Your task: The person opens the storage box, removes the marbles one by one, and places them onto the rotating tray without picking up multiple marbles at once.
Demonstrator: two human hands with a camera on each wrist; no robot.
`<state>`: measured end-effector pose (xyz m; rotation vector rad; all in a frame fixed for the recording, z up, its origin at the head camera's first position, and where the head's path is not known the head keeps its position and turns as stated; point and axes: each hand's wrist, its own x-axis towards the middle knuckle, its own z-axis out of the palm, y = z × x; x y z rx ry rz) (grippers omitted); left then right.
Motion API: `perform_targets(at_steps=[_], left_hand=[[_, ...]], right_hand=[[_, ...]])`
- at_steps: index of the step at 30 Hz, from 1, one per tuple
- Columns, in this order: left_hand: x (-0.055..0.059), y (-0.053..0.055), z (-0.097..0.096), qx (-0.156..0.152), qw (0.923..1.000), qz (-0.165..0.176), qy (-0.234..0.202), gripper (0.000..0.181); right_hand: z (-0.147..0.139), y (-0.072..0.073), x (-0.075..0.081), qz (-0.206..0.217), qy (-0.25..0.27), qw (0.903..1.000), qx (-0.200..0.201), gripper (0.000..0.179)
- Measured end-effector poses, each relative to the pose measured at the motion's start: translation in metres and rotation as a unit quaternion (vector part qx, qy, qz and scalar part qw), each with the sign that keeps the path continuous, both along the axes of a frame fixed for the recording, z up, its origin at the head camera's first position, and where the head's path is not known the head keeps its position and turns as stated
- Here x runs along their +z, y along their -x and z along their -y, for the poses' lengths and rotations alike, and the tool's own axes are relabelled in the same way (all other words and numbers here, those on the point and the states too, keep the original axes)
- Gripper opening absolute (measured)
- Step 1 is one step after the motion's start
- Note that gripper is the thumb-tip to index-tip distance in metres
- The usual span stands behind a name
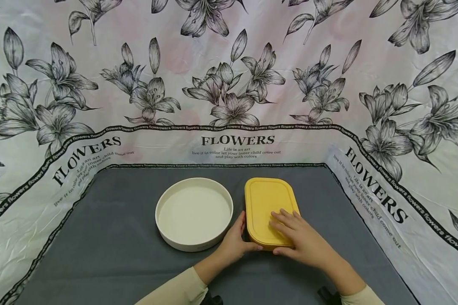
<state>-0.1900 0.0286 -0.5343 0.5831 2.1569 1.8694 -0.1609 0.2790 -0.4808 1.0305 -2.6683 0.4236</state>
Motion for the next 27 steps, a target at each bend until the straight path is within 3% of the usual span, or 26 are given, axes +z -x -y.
perform_targets(at_steps=[8,18,27], left_hand=[[-0.0006,-0.0005,-0.0009,0.001,0.9995,-0.03,-0.008,0.106],[0.0,-0.0003,0.0001,0.0,0.9991,-0.037,0.019,0.113],[0.0009,0.0,-0.0011,0.004,0.9988,-0.038,0.032,0.114]], right_hand=[[0.003,0.0011,-0.004,-0.008,-0.021,0.9997,0.012,0.066],[0.0047,0.0037,-0.0035,-0.05,-0.04,0.9978,0.017,0.06],[0.0051,0.0022,-0.0005,-0.062,-0.042,0.9969,0.025,0.056]])
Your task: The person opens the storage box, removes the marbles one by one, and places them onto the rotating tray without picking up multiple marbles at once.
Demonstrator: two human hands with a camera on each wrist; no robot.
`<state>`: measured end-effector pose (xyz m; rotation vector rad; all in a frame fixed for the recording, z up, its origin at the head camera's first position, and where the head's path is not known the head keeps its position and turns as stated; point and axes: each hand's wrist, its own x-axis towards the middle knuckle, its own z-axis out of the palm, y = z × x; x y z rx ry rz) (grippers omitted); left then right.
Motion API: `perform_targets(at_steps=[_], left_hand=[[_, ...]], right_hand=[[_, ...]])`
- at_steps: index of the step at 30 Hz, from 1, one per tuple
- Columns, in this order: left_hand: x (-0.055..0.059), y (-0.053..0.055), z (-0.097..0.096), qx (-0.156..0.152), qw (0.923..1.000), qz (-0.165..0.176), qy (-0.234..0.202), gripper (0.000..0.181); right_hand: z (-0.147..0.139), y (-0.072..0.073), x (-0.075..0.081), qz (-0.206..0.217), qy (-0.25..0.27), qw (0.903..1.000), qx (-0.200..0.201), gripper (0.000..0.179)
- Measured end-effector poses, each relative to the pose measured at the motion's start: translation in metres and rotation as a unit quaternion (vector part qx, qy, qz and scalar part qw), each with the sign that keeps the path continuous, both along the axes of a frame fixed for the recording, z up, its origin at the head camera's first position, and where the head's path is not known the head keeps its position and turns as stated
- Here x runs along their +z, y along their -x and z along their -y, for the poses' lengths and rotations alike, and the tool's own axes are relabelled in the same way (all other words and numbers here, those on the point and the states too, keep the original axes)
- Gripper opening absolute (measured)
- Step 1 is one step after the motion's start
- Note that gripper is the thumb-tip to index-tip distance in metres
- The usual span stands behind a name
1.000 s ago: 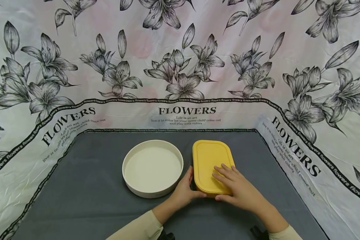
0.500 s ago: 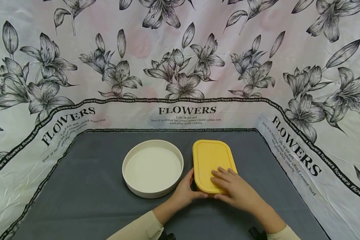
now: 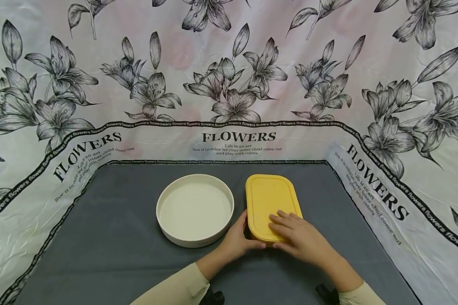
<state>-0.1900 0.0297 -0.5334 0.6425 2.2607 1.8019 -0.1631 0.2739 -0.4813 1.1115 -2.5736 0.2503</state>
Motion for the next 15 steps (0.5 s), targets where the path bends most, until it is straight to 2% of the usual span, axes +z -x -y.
perform_targets(at_steps=[7,11,15], left_hand=[[0.0008,0.0032,-0.0036,0.004,0.9998,-0.001,-0.021,0.109],[-0.0001,0.0014,-0.0031,0.018,0.9998,0.0,-0.009,0.108],[-0.0019,-0.0006,-0.0034,0.019,0.9998,0.0,-0.001,0.108]], right_hand=[[-0.003,0.0034,-0.0001,-0.027,0.012,0.9993,0.021,0.052],[-0.0026,0.0036,-0.0024,-0.039,0.018,0.9987,0.03,0.051],[-0.0024,0.0017,-0.0059,-0.055,0.021,0.9977,0.033,0.05]])
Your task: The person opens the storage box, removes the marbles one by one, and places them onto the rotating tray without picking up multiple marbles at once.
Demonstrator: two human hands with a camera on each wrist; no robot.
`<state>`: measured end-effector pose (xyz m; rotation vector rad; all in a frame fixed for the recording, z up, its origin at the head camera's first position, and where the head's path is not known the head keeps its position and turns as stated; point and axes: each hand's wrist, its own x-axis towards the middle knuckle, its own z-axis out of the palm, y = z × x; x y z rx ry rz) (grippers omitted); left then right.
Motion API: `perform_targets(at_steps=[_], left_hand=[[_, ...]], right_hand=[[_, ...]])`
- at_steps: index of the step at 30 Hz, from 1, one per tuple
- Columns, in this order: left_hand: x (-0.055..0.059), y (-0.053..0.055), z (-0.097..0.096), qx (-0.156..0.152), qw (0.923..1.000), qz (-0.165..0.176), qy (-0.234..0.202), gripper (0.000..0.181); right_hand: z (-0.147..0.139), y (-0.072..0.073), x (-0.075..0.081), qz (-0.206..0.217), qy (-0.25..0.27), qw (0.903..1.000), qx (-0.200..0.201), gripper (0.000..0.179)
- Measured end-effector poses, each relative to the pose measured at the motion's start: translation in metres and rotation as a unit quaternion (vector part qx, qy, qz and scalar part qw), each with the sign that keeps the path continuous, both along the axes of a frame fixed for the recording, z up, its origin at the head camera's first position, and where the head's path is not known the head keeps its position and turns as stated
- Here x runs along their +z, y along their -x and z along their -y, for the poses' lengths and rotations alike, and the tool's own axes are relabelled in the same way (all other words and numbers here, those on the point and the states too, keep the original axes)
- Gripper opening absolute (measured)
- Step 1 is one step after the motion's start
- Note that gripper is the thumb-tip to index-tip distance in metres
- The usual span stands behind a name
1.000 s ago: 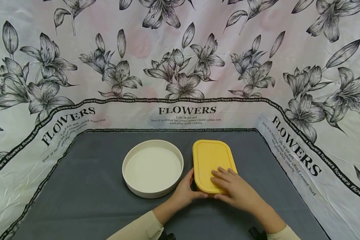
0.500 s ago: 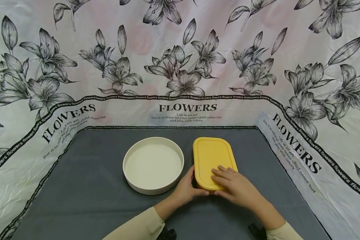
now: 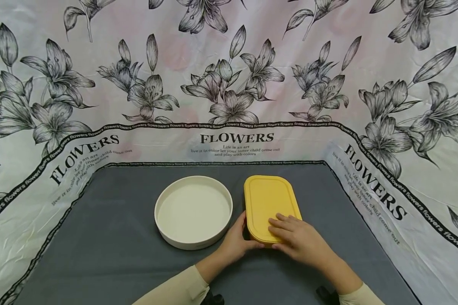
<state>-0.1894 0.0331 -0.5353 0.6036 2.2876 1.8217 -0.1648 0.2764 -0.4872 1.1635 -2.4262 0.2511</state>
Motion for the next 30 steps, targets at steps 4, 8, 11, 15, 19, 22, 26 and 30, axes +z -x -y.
perform_targets(at_steps=[4,8,11,15,19,22,26,30], left_hand=[[0.0,-0.002,-0.001,-0.017,0.9998,0.004,-0.009,0.109],[0.001,-0.004,-0.002,-0.026,0.9996,0.006,-0.009,0.11],[0.0,-0.002,-0.002,-0.018,0.9998,0.004,0.002,0.11],[-0.002,-0.001,-0.001,-0.007,0.9999,0.005,0.012,0.11],[-0.003,-0.003,0.0,-0.006,0.9999,0.007,0.009,0.109],[-0.002,-0.003,-0.001,-0.006,0.9999,0.003,0.01,0.108],[-0.001,-0.002,0.0,-0.001,0.9998,0.0,0.017,0.107],[0.0,-0.001,0.0,0.002,0.9997,0.014,0.018,0.109]], right_hand=[[-0.002,-0.004,-0.002,-0.012,0.008,0.9999,-0.006,0.049],[-0.003,-0.007,-0.001,-0.013,0.011,0.9998,-0.012,0.048],[-0.003,-0.007,0.001,-0.018,0.017,0.9997,-0.005,0.046],[-0.001,-0.006,0.006,-0.025,0.025,0.9993,0.015,0.043],[0.0,-0.007,0.011,-0.041,0.018,0.9985,0.032,0.038],[0.001,-0.006,0.017,-0.064,0.013,0.9971,0.038,0.035],[0.002,-0.004,0.026,-0.085,0.015,0.9955,0.037,0.037],[0.004,-0.001,0.037,-0.091,0.025,0.9953,0.024,0.045]])
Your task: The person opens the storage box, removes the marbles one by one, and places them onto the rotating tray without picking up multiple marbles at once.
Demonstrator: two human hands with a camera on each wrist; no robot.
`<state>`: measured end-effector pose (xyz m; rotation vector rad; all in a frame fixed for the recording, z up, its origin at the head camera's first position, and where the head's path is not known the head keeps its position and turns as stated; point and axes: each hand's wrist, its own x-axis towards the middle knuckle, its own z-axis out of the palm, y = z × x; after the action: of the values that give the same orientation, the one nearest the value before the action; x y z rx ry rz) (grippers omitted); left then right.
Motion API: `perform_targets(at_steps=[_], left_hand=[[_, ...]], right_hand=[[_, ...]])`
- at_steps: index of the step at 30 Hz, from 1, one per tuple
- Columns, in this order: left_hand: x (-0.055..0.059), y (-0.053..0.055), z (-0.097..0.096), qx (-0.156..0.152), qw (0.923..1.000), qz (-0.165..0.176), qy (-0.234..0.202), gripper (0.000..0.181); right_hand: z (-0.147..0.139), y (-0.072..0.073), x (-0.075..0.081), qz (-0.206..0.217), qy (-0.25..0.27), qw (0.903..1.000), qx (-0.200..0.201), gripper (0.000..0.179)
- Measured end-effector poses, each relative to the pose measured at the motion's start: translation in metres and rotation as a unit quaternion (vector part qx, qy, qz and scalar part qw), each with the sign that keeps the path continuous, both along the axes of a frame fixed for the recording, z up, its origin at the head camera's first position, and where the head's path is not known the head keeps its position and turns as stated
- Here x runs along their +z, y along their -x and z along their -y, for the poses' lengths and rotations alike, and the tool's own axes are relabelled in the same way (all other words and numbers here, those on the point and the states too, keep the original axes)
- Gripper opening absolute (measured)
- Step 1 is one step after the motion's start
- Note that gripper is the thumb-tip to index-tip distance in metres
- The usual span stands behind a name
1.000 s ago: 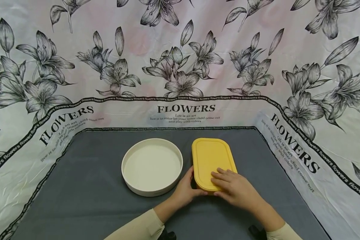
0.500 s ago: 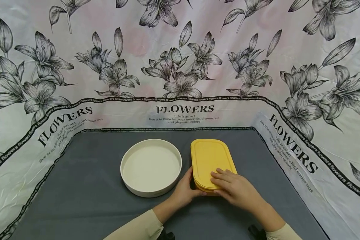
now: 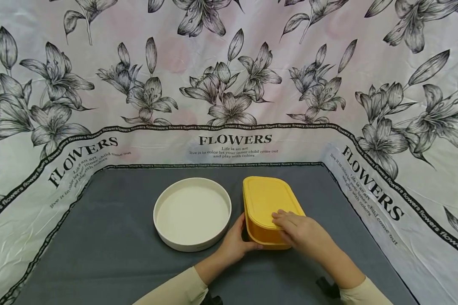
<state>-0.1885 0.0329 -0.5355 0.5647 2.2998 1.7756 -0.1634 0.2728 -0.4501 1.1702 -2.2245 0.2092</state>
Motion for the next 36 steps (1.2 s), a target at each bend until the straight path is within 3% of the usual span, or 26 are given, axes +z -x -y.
perform_targets(at_steps=[3,6,7,10,11,13,16,21,25,27,36], left_hand=[[0.0,0.0,0.0,-0.001,1.0,0.008,-0.005,0.11],[-0.001,0.0,0.0,0.001,0.9999,0.01,-0.004,0.11],[-0.001,0.0,-0.001,0.0,0.9999,0.01,-0.003,0.11],[-0.001,-0.001,-0.002,-0.003,0.9999,0.012,-0.002,0.111],[0.0,0.0,-0.002,-0.006,0.9999,0.012,-0.003,0.111],[0.001,0.0,-0.002,-0.008,0.9998,0.014,-0.008,0.112],[0.002,0.001,-0.001,-0.006,0.9999,0.014,-0.008,0.112],[0.003,0.001,0.0,-0.005,1.0,0.007,0.0,0.112],[0.004,0.001,0.002,-0.009,0.9999,0.011,-0.008,0.113],[0.004,0.001,0.002,-0.013,0.9997,0.016,-0.014,0.114],[0.004,0.0,0.001,-0.022,0.9992,0.012,-0.031,0.112]], right_hand=[[0.0,0.0,0.007,0.003,0.019,0.9997,-0.018,0.044],[0.0,0.001,0.013,-0.002,0.041,0.9987,-0.03,0.016],[-0.001,0.001,0.015,-0.005,0.048,0.9983,-0.032,0.016],[-0.003,0.003,0.02,-0.017,0.071,0.9965,-0.04,0.045],[-0.004,0.003,0.021,-0.019,0.081,0.9956,-0.042,0.046],[-0.007,0.005,0.023,-0.017,0.103,0.9935,-0.046,0.042],[-0.012,0.008,0.026,0.001,0.137,0.9891,-0.054,0.019],[-0.019,0.01,0.03,0.024,0.184,0.9787,-0.088,0.016],[-0.022,0.013,0.032,0.016,0.216,0.9706,-0.106,0.039],[-0.024,0.013,0.033,0.016,0.231,0.9664,-0.112,0.041],[-0.034,0.016,0.031,0.039,0.291,0.9457,-0.139,0.026]])
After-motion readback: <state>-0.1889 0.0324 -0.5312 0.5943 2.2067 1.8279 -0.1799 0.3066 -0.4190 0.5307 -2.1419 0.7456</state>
